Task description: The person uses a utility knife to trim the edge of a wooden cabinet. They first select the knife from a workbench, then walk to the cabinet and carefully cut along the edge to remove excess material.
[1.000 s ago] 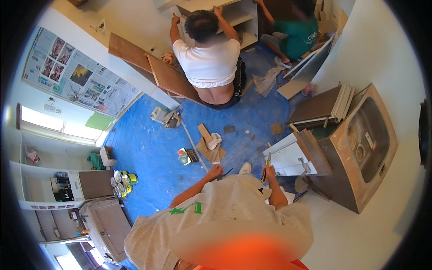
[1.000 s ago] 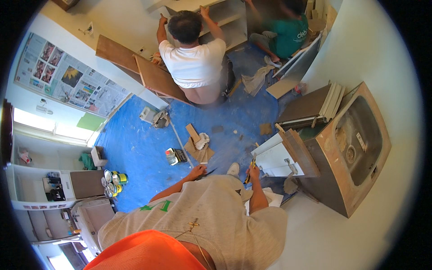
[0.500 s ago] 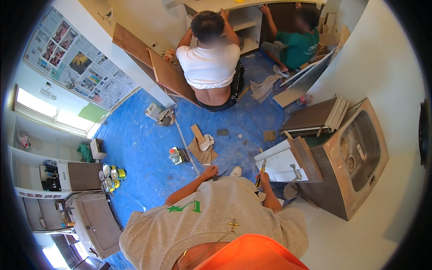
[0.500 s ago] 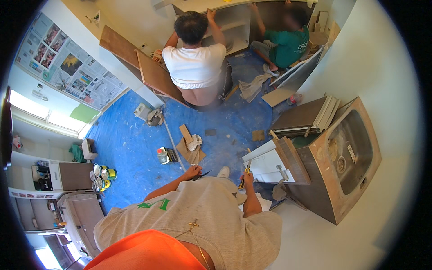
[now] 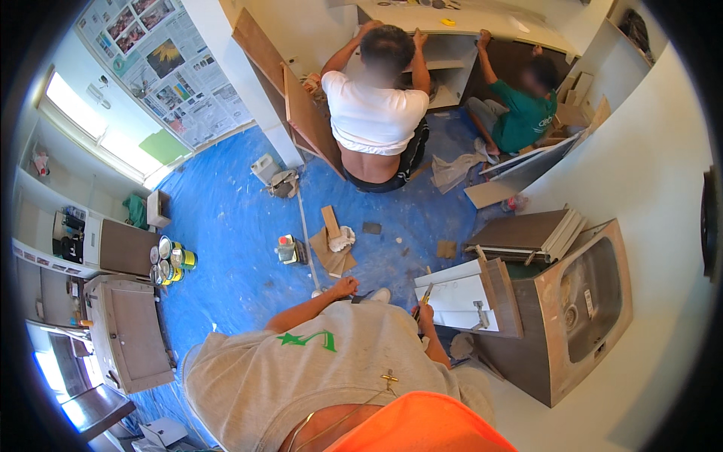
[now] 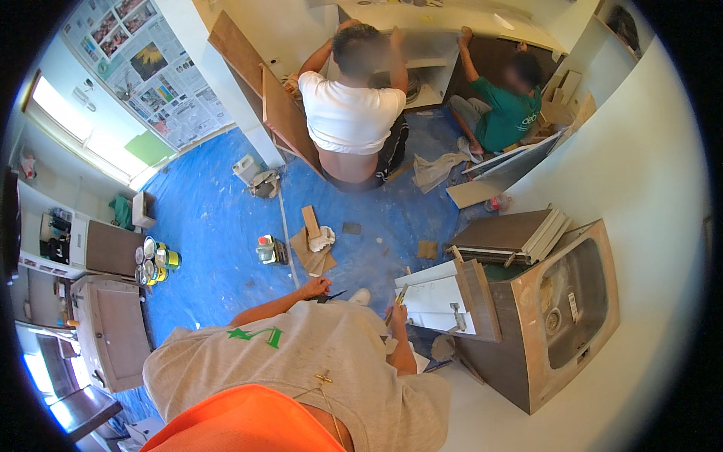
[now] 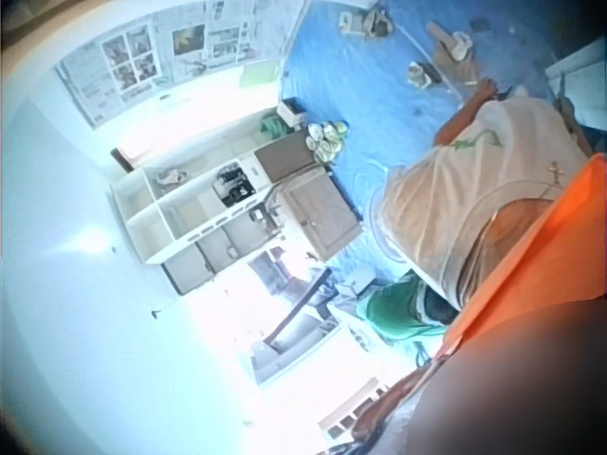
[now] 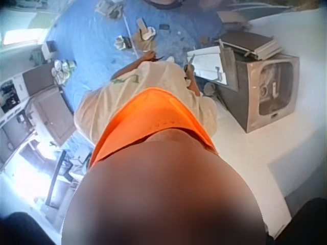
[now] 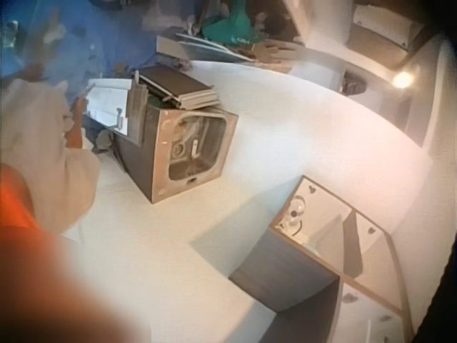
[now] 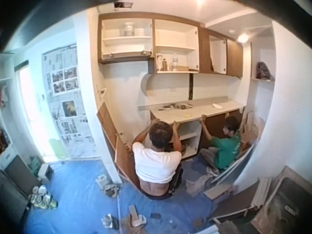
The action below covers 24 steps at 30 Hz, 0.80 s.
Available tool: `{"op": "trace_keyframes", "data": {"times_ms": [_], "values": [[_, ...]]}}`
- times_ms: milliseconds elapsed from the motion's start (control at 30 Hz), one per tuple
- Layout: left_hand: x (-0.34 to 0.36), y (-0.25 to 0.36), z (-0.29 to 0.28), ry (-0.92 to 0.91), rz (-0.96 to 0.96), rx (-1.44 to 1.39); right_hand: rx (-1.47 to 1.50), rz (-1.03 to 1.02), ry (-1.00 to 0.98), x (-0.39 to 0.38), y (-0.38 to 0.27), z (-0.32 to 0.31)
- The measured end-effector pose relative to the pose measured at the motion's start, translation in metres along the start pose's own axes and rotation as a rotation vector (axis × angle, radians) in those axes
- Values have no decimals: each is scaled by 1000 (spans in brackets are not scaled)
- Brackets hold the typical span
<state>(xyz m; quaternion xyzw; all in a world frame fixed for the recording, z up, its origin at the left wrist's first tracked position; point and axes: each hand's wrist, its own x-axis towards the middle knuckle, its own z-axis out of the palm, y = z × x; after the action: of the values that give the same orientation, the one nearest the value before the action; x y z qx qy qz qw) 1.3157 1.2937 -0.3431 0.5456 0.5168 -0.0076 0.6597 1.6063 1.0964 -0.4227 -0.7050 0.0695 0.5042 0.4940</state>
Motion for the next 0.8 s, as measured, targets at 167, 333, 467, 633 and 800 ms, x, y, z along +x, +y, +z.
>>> {"op": "trace_keyframes", "data": {"times_ms": [167,333,467,633,800], "values": [[4,-2,1,8,75,66,-48,61,48,-7,-4,-8],[5,-2,2,-4,82,61,15,9,-36,-10,-3,-14],[7,-4,1,-20,79,33,20,47,47,-11,1,-14],[9,-6,-2,-48,105,20,25,12,-5,-12,6,-9],[9,-5,-6,-47,40,4,72,4,94,-14,6,0]]}}
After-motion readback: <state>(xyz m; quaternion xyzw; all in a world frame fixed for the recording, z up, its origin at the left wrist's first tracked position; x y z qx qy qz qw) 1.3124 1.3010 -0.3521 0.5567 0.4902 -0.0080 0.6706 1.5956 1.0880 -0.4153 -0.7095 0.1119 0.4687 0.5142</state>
